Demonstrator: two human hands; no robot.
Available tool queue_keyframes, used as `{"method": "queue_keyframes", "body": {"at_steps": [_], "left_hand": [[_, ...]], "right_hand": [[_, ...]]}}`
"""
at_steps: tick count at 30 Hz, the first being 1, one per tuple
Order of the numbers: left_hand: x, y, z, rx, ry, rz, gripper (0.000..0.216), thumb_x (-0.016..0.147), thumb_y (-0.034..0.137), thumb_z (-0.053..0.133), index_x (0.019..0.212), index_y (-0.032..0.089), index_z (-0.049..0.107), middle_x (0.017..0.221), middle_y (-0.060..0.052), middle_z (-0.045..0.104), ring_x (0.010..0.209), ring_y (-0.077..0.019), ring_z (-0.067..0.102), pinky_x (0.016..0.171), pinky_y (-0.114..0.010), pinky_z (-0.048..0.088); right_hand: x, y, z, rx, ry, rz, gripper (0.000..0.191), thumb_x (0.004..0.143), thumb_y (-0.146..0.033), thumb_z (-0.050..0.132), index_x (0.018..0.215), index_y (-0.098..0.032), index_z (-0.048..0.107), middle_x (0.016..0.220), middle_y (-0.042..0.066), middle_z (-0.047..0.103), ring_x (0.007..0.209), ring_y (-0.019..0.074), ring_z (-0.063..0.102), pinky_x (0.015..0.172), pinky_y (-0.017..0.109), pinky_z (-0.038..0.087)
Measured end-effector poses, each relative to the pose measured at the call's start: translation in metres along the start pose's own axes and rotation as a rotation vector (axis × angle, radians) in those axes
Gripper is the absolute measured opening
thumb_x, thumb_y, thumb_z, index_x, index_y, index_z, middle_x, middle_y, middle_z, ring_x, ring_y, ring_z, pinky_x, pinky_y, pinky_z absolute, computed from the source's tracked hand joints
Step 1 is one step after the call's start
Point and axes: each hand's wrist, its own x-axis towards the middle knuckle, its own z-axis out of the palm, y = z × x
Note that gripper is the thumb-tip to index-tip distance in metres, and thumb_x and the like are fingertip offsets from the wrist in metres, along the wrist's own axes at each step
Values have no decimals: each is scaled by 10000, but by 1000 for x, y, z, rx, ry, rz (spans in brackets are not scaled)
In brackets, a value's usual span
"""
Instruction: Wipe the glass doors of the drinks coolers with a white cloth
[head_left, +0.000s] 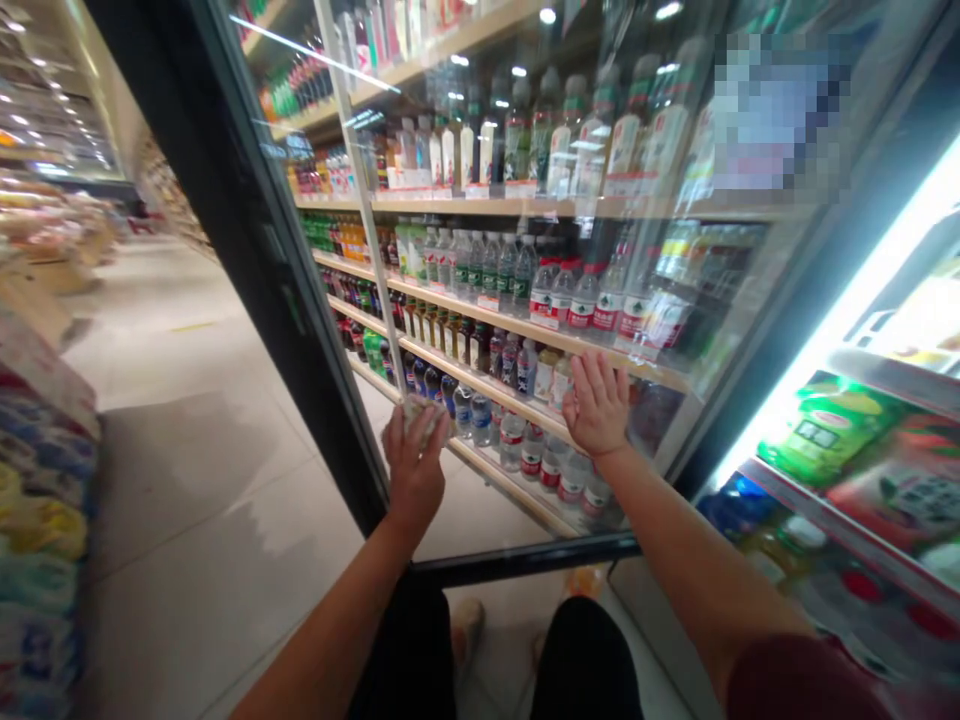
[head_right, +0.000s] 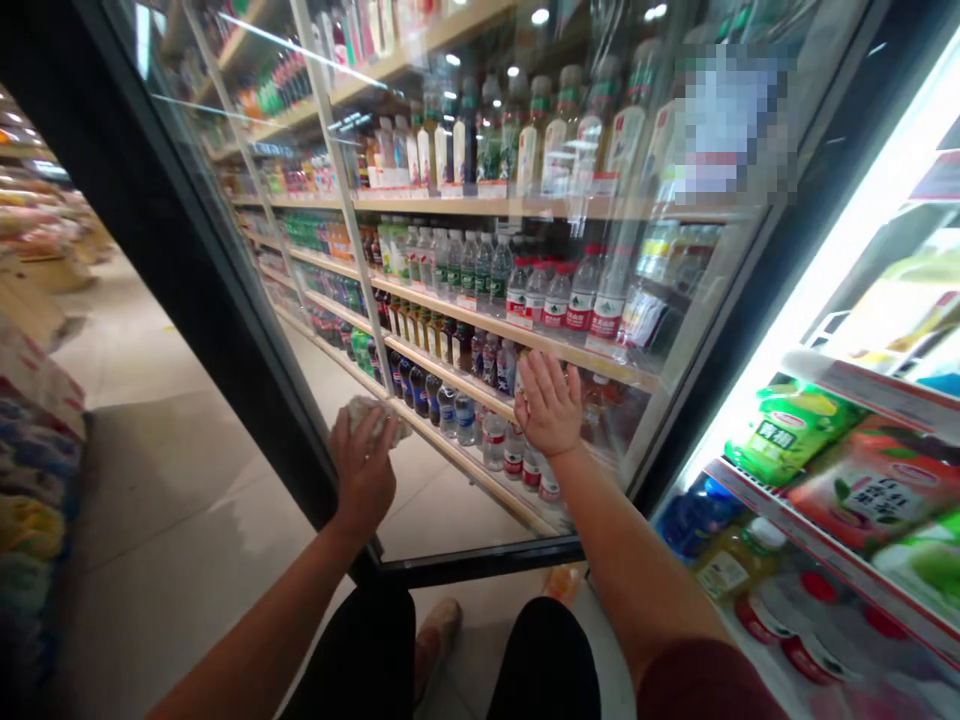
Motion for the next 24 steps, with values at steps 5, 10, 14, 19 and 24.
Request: {"method": "queue_keyframes", "body": {"at_steps": [5,10,14,19,24], "left_hand": [[77,-13,0,-113,101,-31,501,977,149,455,1447,317,494,1440,-98,539,1515,-277,207,1240,-556,209],[66,15,11,-129,79,-47,561,962,123,474,1499,276,422,1513,-117,463,1529,-285,138,1242,-565,177],[18,37,20,-34,-124,134,570,937,22,414,1459,240,474,1441,-97,552,1523,-240,162,1237,-469,230],[74,23,18,-36,-45,121,514,969,88,427,1445,268,495,1475,-71,519,1521,-244,176,1232,-485,247],[74,39,23,-59,12,39,511,972,109,442,1461,254,473,1460,-88,533,1511,-245,216,1217,-477,275]], "right_hand": [[-1,0,0,19,37,-10,538,957,-315,435,1479,-191,455,1444,130,570,1433,238,431,1235,450,202],[-1,-1,0,30,12,1,540,957,-311,437,1486,-208,448,1457,120,559,1440,236,420,1241,454,190],[1,0,-1,62,54,-12,551,956,-304,459,1496,-196,435,1453,122,563,1448,232,406,1242,448,187],[0,-1,0,56,46,-6,532,958,-309,457,1479,-202,460,1452,122,564,1434,237,429,1238,456,197],[-3,-2,2,97,11,22,541,956,-328,477,1488,-233,449,1453,109,566,1426,235,441,1240,456,188]]}}
